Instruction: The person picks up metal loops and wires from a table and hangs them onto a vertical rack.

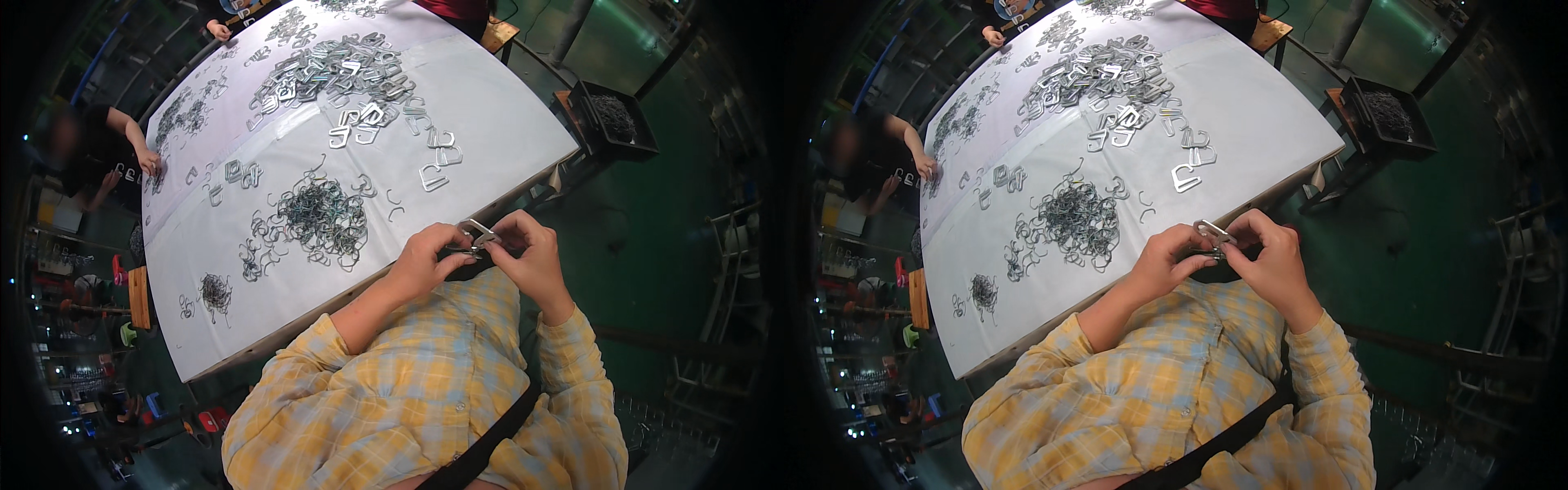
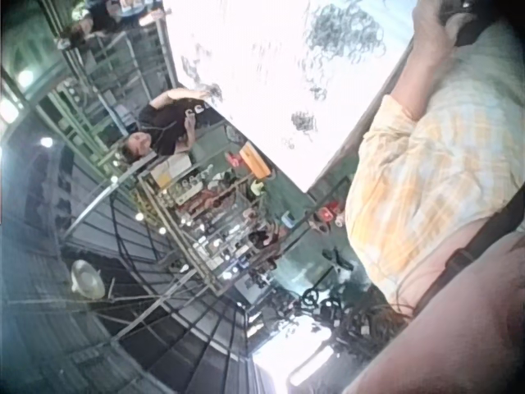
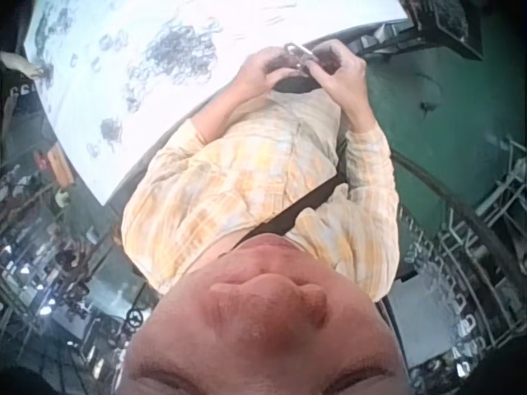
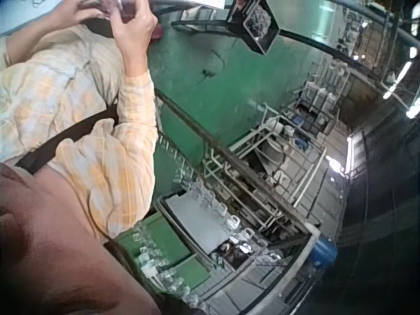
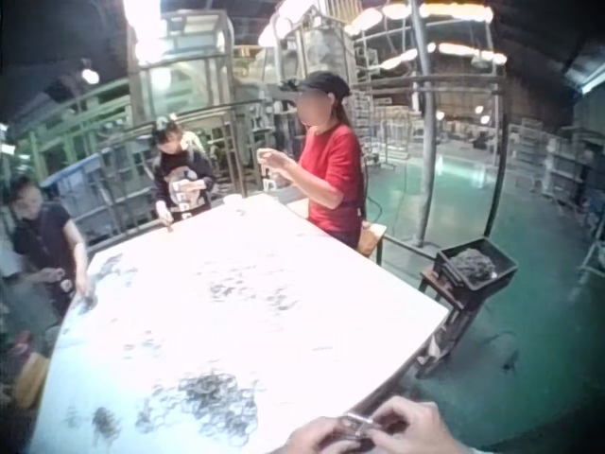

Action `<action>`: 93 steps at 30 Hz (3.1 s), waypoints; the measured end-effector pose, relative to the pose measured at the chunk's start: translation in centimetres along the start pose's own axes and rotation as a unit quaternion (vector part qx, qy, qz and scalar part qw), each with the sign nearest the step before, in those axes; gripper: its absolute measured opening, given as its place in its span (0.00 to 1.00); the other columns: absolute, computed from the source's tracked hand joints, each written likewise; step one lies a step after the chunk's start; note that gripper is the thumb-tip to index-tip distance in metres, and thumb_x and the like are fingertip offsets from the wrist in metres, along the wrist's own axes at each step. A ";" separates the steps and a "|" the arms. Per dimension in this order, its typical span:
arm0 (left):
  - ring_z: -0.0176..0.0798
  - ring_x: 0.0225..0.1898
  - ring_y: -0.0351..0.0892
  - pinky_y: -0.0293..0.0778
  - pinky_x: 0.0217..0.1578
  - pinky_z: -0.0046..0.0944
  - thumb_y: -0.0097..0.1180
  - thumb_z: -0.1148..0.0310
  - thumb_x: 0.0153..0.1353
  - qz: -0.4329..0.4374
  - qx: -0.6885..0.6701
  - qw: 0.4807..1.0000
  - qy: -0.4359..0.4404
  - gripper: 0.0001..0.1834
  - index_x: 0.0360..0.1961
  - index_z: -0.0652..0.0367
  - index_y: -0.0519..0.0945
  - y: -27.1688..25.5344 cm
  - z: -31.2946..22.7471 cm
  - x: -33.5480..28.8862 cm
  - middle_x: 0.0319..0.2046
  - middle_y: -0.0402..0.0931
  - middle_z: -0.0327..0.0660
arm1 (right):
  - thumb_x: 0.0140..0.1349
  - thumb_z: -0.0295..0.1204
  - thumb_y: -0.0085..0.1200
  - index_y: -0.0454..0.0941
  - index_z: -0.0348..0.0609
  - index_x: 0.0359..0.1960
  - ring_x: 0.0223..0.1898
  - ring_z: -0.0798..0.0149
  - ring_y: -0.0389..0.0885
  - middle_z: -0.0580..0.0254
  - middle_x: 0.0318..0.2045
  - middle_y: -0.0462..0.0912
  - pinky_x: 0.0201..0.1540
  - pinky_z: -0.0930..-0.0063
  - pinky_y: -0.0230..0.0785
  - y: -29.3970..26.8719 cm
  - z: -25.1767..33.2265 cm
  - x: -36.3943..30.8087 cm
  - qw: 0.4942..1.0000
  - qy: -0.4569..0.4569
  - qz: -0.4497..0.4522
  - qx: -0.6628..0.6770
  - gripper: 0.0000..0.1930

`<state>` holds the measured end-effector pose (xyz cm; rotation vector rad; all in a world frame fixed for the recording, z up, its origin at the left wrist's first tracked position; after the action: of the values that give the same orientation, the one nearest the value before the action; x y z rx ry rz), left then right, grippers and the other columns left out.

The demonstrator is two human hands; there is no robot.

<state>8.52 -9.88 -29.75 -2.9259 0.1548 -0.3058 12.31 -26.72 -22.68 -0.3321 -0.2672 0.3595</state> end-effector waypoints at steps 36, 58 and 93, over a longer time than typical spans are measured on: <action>0.31 0.27 0.78 0.73 0.28 0.26 0.53 0.68 0.61 -0.118 -0.176 0.936 -0.283 0.08 0.35 0.63 0.75 -12.5 5.3 2.3 0.28 0.79 0.42 | 0.49 0.21 0.58 0.75 0.38 0.36 0.26 0.71 0.79 0.62 0.24 0.79 0.32 0.79 0.71 0.6 -3.3 -0.5 1.000 0.014 0.006 -0.020 0.11; 0.39 0.37 0.73 0.69 0.40 0.36 0.57 0.73 0.55 -0.047 0.220 0.973 -0.048 0.05 0.31 0.63 0.78 -6.8 1.4 2.3 0.35 0.73 0.41 | 0.48 0.19 0.59 0.71 0.41 0.41 0.30 0.61 0.82 0.57 0.27 0.79 0.34 0.73 0.75 2.3 -4.5 -0.7 0.998 -0.016 0.011 -0.061 0.18; 0.36 0.34 0.71 0.66 0.38 0.33 0.65 0.75 0.44 -0.010 0.130 0.989 0.065 0.06 0.24 0.58 0.79 -2.3 -1.8 1.8 0.29 0.72 0.39 | 0.48 0.18 0.59 0.69 0.41 0.43 0.28 0.60 0.80 0.59 0.24 0.78 0.32 0.72 0.73 3.1 -3.5 -0.3 0.997 -0.047 0.018 -0.051 0.20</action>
<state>10.04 -8.18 -27.18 -2.6506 0.0951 -0.4806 12.21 -25.00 -27.02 -0.4216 -0.3724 0.3984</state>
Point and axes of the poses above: each hand's wrist, its own x-axis towards the middle knuckle, its own y-axis out of the palm, z = x × y, the point moved 2 cm from there along x, towards the middle knuckle
